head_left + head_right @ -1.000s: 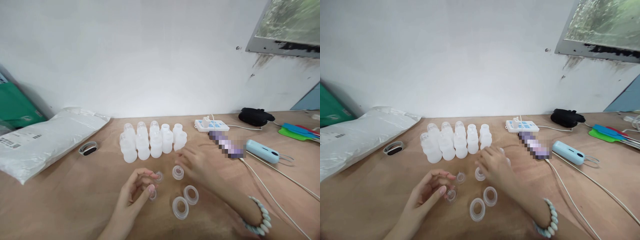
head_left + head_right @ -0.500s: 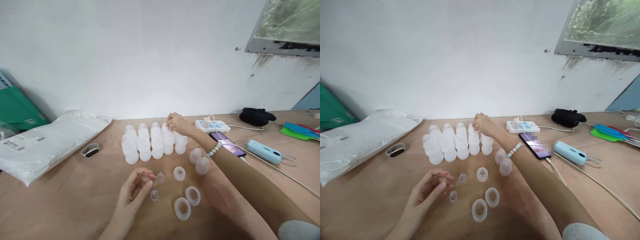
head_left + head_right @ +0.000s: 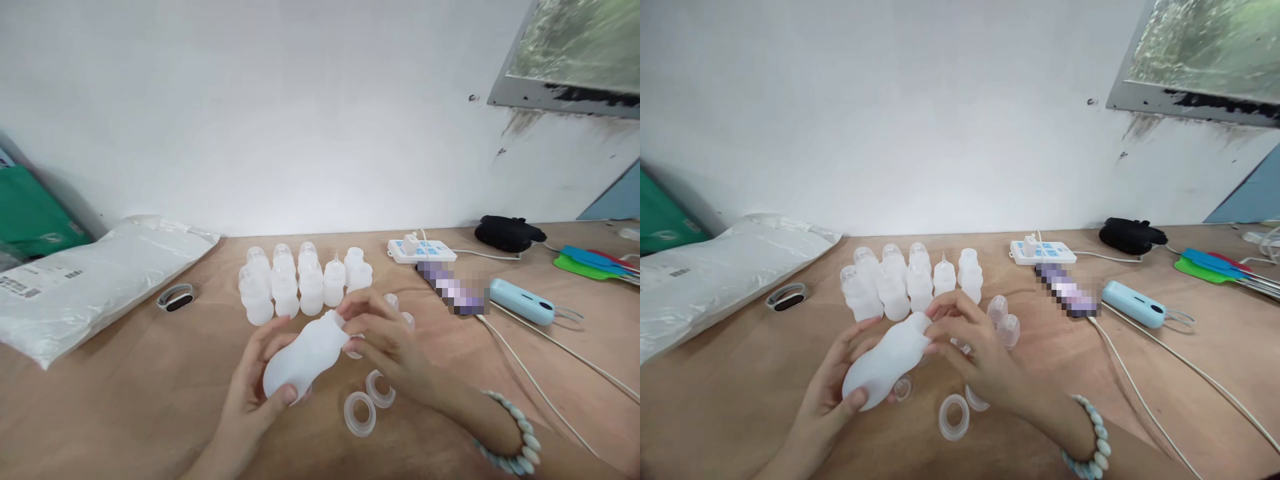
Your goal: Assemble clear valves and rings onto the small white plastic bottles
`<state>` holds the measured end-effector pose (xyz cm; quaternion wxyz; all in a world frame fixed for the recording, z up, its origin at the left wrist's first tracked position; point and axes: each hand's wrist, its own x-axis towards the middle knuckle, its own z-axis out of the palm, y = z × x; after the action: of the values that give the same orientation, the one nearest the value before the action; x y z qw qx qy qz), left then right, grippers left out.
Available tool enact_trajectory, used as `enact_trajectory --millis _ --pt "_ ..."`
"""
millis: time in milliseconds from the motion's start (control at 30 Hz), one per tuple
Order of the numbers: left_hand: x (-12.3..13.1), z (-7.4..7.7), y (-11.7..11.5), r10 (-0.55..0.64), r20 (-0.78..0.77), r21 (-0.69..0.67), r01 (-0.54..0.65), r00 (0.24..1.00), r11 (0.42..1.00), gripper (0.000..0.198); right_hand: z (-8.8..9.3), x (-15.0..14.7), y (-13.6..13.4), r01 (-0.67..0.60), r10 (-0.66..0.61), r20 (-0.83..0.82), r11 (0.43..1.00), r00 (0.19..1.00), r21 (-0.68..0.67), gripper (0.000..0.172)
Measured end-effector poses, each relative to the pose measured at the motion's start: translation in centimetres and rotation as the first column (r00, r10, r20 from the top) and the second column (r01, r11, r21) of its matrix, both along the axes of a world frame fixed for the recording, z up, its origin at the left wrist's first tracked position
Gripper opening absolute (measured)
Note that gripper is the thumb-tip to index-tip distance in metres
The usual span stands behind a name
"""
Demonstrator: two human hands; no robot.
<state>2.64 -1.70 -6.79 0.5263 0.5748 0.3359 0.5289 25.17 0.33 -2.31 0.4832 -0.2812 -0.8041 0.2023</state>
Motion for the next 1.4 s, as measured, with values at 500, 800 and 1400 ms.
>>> enact_trajectory --millis 500,800,1400 --pt "-0.9 -0.1 1.2 0.279 -0.276 0.092 -0.264 0.92 0.96 0.027 -3.0 1.9 1.4 0.201 -0.166 0.362 0.978 0.917 -0.062 0.027" --pt "-0.4 0.0 0.6 0.079 -0.199 -0.082 -0.097 0.977 0.992 0.033 -0.9 1.2 -0.4 -0.039 0.037 0.046 0.999 0.998 0.027 0.032" --pt "-0.1 0.8 0.0 0.115 -0.337 -0.033 -0.134 0.935 0.99 0.029 -0.2 1.7 -0.7 -0.032 0.098 0.065 0.755 0.993 -0.655 0.058"
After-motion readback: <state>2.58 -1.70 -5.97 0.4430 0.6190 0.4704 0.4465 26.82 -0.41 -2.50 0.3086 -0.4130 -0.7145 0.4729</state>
